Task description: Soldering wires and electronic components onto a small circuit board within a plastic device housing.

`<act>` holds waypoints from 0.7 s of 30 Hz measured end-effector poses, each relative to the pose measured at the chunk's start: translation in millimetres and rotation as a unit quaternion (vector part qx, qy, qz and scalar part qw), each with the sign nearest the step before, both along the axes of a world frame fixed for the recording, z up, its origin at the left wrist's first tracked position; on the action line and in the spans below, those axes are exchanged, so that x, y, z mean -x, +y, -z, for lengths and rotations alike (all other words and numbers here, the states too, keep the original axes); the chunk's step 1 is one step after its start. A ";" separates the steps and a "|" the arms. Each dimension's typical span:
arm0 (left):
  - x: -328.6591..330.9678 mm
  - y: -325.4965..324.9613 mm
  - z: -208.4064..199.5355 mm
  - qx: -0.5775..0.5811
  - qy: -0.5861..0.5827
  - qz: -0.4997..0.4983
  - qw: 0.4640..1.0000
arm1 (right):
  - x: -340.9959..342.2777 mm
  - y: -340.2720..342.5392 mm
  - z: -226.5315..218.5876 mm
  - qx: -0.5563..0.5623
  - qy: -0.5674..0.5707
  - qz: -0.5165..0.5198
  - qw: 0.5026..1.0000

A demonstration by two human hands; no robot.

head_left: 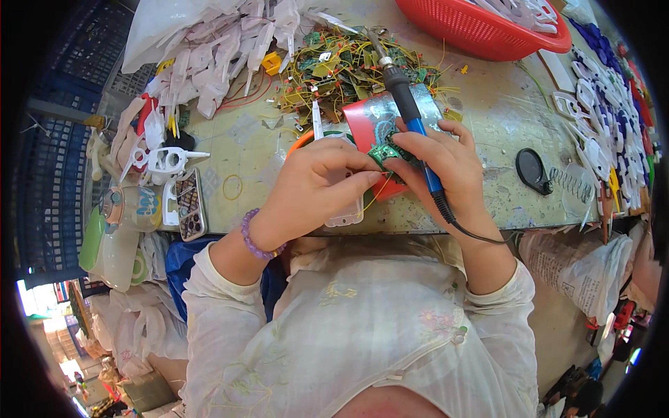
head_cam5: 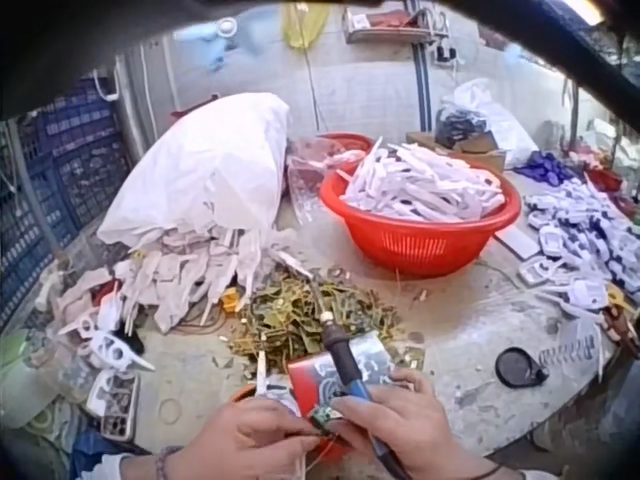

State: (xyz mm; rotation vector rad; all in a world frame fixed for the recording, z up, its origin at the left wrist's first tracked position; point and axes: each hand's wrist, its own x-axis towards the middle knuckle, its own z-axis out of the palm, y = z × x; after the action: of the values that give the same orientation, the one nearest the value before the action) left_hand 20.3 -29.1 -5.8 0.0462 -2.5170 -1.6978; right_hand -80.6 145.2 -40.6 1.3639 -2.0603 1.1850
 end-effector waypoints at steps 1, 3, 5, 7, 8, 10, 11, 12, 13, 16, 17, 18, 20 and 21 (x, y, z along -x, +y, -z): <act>1.1 -0.3 -0.9 0.000 0.000 0.001 1.000 | 0.0 0.0 -0.1 -0.001 0.000 -0.002 1.000; 3.4 -0.1 -1.7 0.010 -0.033 0.008 0.999 | -0.3 0.9 1.0 0.002 -0.004 -0.001 1.000; 5.4 -0.4 -0.8 0.079 0.005 0.011 0.997 | 0.0 1.7 2.5 0.003 -0.009 0.002 1.000; 10.2 -0.1 2.0 0.146 0.043 0.015 0.988 | 0.8 2.0 4.1 0.012 -0.021 0.006 1.000; 11.1 1.6 3.2 0.131 0.075 0.014 0.988 | 0.0 2.0 3.3 0.012 -0.021 0.006 1.000; 11.1 2.5 4.3 0.117 0.106 0.014 0.987 | -1.5 2.2 1.2 0.021 -0.033 0.000 0.999; 10.9 1.4 4.9 0.070 0.071 0.008 0.995 | -1.7 2.0 1.5 0.022 -0.034 0.001 0.999; 10.7 0.5 5.3 0.022 0.036 0.002 0.999 | -1.8 1.8 1.9 0.026 -0.035 -0.001 0.999; 10.2 0.3 5.3 0.022 0.035 0.002 0.999 | -1.9 1.6 2.3 0.029 -0.036 -0.003 0.999; 11.5 0.8 4.2 -0.039 -0.005 -0.005 0.999 | -1.7 1.4 2.1 0.033 -0.037 -0.001 0.999; 12.4 2.2 3.3 0.024 0.023 -0.006 0.999 | -1.6 1.7 1.3 0.033 -0.038 0.000 0.999; 13.2 3.4 2.4 0.087 0.050 -0.007 0.995 | -1.6 2.0 0.4 0.035 -0.041 -0.003 0.999; 14.7 4.8 -0.5 0.143 0.083 0.006 0.986 | -1.6 2.0 -0.1 0.037 -0.046 -0.006 0.998; 15.3 5.6 -2.1 0.199 0.116 0.018 0.973 | -1.6 1.5 0.0 0.046 -0.050 -0.006 0.998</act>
State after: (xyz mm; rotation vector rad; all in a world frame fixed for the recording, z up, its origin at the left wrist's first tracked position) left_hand 4.9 -23.4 -3.8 -0.2188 -2.6308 -1.1005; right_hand -79.0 146.7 -40.5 1.3008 -2.0394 1.3621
